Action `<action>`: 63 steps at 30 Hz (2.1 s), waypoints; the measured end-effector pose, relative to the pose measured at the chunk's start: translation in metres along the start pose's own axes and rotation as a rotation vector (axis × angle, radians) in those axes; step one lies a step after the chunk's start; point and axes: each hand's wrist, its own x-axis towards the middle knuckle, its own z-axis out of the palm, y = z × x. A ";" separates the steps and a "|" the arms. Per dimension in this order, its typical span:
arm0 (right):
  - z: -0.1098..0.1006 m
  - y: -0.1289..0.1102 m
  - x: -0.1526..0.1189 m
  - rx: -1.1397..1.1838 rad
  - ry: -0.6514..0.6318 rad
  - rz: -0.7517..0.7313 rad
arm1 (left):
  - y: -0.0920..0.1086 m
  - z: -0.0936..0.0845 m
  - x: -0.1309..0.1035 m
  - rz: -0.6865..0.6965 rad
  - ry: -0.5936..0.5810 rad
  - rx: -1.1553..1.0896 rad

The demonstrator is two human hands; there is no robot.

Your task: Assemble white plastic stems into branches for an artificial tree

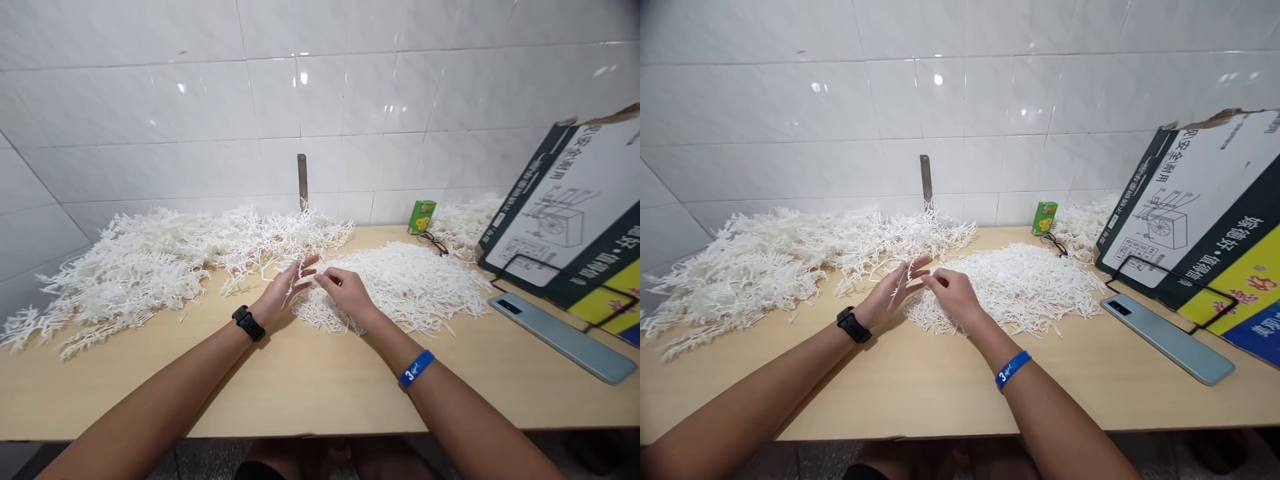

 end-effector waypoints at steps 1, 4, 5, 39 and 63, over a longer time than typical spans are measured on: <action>0.002 -0.002 -0.001 0.040 -0.053 -0.021 | -0.001 0.002 -0.001 -0.008 -0.012 -0.016; 0.008 -0.008 -0.004 0.111 -0.166 -0.052 | -0.002 0.007 -0.004 -0.046 -0.054 -0.042; 0.010 -0.009 -0.004 0.123 -0.181 -0.055 | -0.002 0.007 -0.005 -0.056 -0.067 -0.032; -0.001 -0.003 0.001 0.127 0.182 0.082 | -0.001 -0.003 -0.001 0.210 0.143 0.673; -0.011 -0.012 0.005 0.723 0.226 0.005 | 0.008 -0.019 0.003 0.064 -0.102 0.497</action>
